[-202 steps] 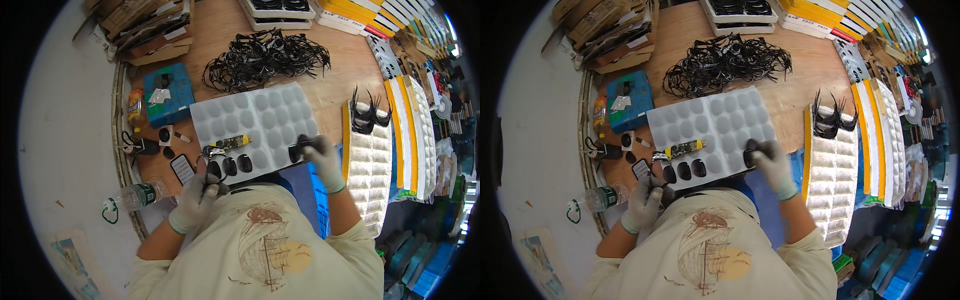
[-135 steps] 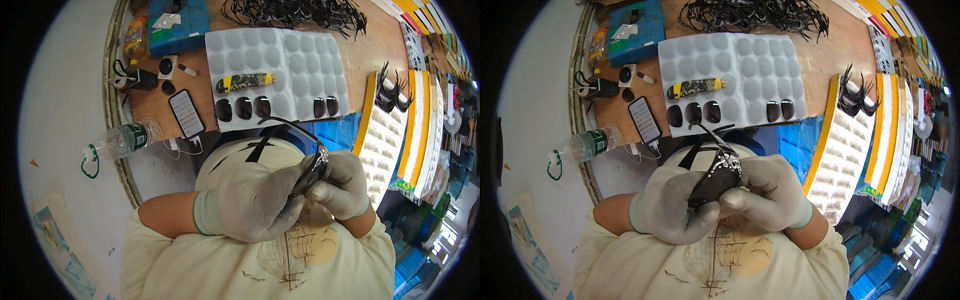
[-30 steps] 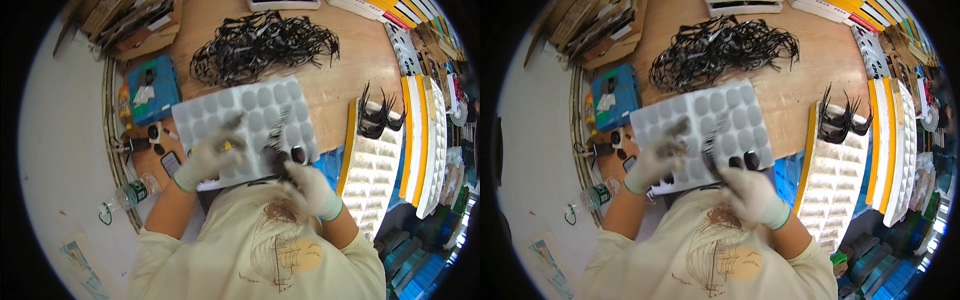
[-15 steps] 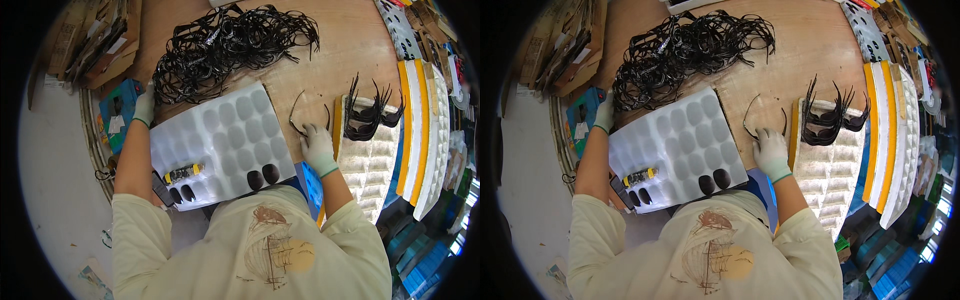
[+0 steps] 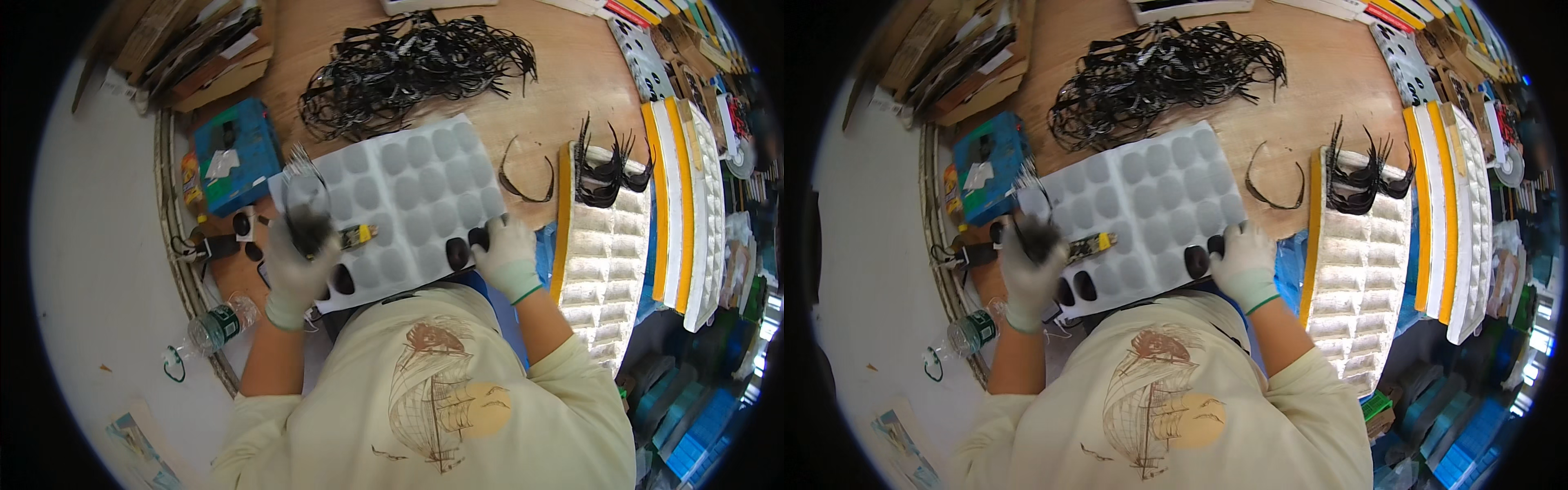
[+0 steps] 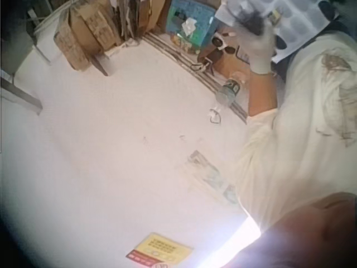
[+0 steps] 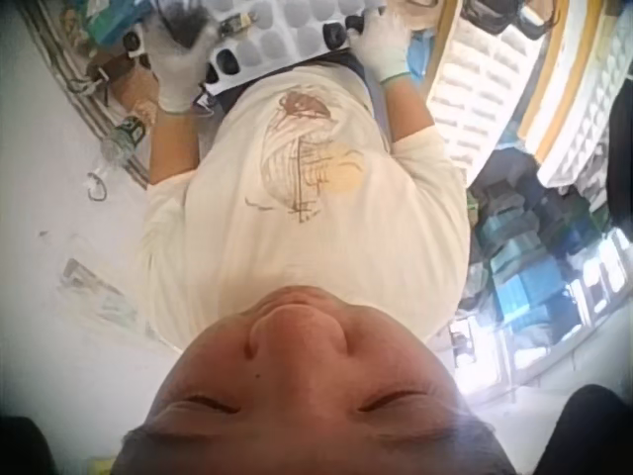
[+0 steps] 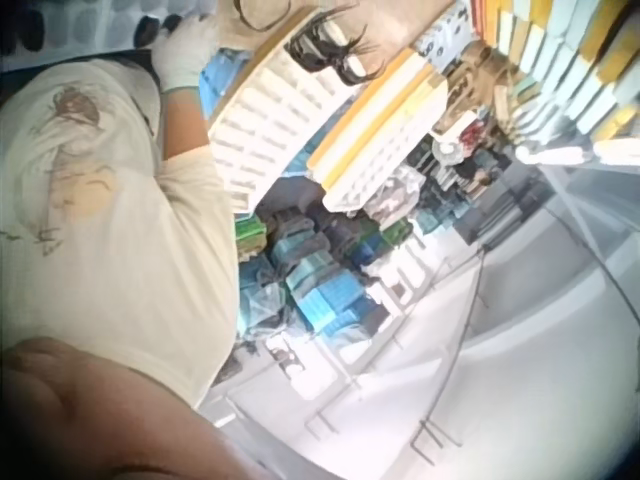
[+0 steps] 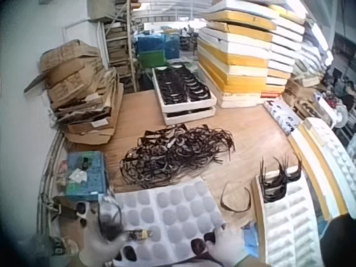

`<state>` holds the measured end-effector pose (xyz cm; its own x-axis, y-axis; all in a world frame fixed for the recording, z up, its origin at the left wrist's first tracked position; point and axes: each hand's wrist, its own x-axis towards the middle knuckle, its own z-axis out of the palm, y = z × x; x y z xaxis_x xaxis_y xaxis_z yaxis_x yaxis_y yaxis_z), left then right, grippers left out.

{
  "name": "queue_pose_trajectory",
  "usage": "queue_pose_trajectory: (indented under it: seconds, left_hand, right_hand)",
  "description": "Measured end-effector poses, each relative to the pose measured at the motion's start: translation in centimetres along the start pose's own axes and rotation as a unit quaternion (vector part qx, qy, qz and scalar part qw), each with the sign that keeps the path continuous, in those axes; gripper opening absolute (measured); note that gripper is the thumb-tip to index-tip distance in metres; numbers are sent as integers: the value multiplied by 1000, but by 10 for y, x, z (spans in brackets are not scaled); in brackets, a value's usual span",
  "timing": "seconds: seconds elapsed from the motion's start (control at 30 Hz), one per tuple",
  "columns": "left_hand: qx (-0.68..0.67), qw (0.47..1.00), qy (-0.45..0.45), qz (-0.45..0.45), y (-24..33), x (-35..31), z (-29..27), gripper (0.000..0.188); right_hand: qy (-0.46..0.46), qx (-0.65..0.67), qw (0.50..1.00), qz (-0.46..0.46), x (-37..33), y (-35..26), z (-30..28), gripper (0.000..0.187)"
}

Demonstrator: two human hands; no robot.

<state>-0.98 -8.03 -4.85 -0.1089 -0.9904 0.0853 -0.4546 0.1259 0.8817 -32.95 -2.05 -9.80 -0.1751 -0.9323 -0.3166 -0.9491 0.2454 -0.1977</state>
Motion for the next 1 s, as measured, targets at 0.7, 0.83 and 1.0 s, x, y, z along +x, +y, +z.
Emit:
queue_pose_trajectory:
  seconds: [0.7, 0.83, 1.0]
  left_hand:
    - [-140, 950, -280, 8, 37, -110, -74, 28]
    - [-108, 927, -356, 42, 32, -109, -99, 28]
    - [-127, 920, -371, -2, 36, -107, -106, 27]
  right_hand:
    - [-148, 729, 659, -112, -119, -158, -26, 29]
    - [-356, 737, 573, -54, -116, -155, -25, 30]
    - [-369, 705, 600, -79, -111, -157, -25, 28]
